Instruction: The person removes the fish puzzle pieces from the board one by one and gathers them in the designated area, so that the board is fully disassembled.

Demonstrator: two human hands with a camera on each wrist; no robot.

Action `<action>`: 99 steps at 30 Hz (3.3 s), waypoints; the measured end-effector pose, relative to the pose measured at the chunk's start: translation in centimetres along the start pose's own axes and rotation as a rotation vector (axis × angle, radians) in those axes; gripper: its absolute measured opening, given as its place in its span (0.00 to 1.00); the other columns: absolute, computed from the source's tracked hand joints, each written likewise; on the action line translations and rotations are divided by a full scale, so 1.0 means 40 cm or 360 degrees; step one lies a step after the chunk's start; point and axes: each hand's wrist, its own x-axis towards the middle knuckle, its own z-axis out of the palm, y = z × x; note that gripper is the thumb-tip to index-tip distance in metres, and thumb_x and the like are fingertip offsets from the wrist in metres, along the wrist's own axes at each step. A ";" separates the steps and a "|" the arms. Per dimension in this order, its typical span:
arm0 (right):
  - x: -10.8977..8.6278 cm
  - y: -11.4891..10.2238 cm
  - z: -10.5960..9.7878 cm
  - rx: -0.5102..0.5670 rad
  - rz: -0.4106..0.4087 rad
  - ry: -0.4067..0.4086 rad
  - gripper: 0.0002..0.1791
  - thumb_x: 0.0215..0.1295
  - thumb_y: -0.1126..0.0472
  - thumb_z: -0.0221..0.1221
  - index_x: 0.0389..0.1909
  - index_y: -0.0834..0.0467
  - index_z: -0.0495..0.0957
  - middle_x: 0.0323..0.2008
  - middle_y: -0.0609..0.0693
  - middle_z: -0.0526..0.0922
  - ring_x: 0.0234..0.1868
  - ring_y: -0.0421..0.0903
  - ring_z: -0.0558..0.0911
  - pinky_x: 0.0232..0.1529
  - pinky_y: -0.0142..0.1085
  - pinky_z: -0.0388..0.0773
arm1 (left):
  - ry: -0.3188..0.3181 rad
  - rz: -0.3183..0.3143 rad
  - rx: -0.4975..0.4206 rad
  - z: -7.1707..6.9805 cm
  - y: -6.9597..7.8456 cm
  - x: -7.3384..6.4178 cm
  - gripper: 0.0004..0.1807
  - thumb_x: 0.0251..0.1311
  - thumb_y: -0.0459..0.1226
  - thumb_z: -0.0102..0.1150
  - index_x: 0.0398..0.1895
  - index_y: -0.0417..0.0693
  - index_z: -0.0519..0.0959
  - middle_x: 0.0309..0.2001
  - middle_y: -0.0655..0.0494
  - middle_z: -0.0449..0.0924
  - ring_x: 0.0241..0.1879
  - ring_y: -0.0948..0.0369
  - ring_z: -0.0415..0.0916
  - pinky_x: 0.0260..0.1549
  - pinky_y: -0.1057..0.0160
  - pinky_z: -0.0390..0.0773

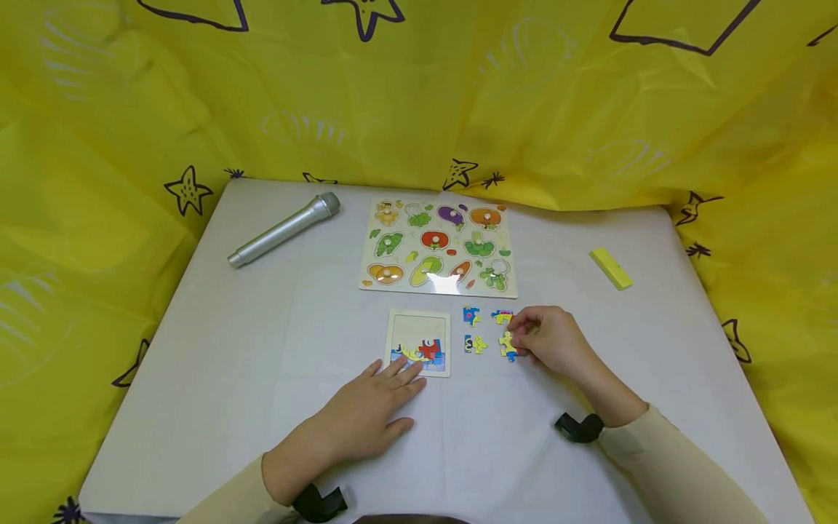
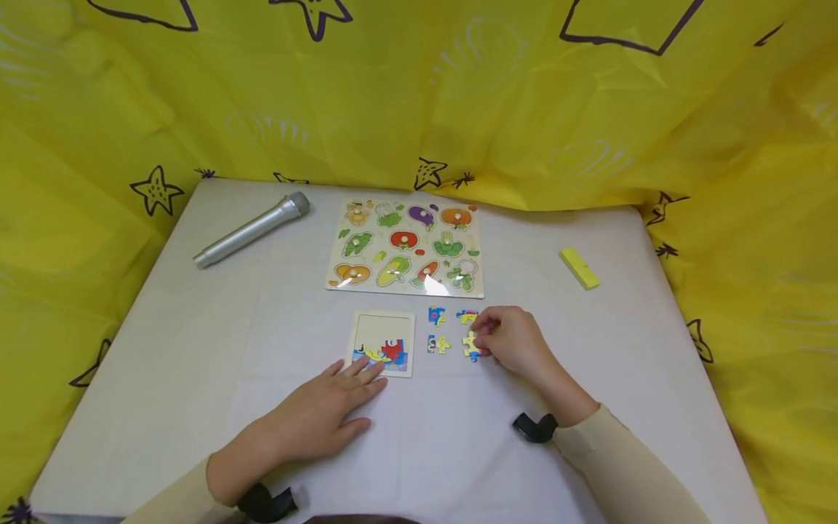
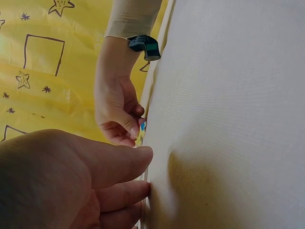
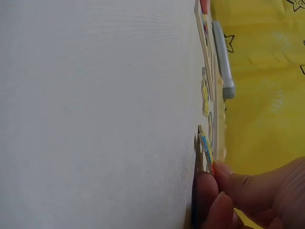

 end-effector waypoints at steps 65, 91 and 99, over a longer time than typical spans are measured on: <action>0.031 -0.193 0.220 -0.0457 -0.0752 -0.0167 0.13 0.63 0.69 0.74 0.43 0.49 0.89 0.33 0.39 0.83 0.37 0.40 0.78 0.44 0.36 0.76 | 0.0014 -0.0002 0.0004 0.000 0.003 0.002 0.33 0.76 0.50 0.61 0.80 0.50 0.72 0.83 0.54 0.66 0.85 0.50 0.58 0.81 0.38 0.63; -0.001 -0.107 0.077 0.0079 -0.0312 -0.0103 0.08 0.67 0.70 0.70 0.42 0.55 0.92 0.38 0.54 0.86 0.20 0.51 0.81 0.21 0.33 0.79 | -0.0014 -0.0017 0.0003 0.003 0.001 0.003 0.33 0.76 0.50 0.61 0.80 0.51 0.71 0.84 0.55 0.63 0.86 0.50 0.57 0.81 0.38 0.62; -0.024 -0.054 -0.004 0.0017 -0.0218 -0.0024 0.09 0.67 0.70 0.70 0.46 0.59 0.92 0.42 0.56 0.86 0.26 0.50 0.83 0.25 0.33 0.81 | -0.0012 -0.0003 0.0006 0.003 -0.001 0.001 0.33 0.76 0.49 0.60 0.81 0.51 0.71 0.84 0.55 0.63 0.86 0.50 0.57 0.81 0.38 0.62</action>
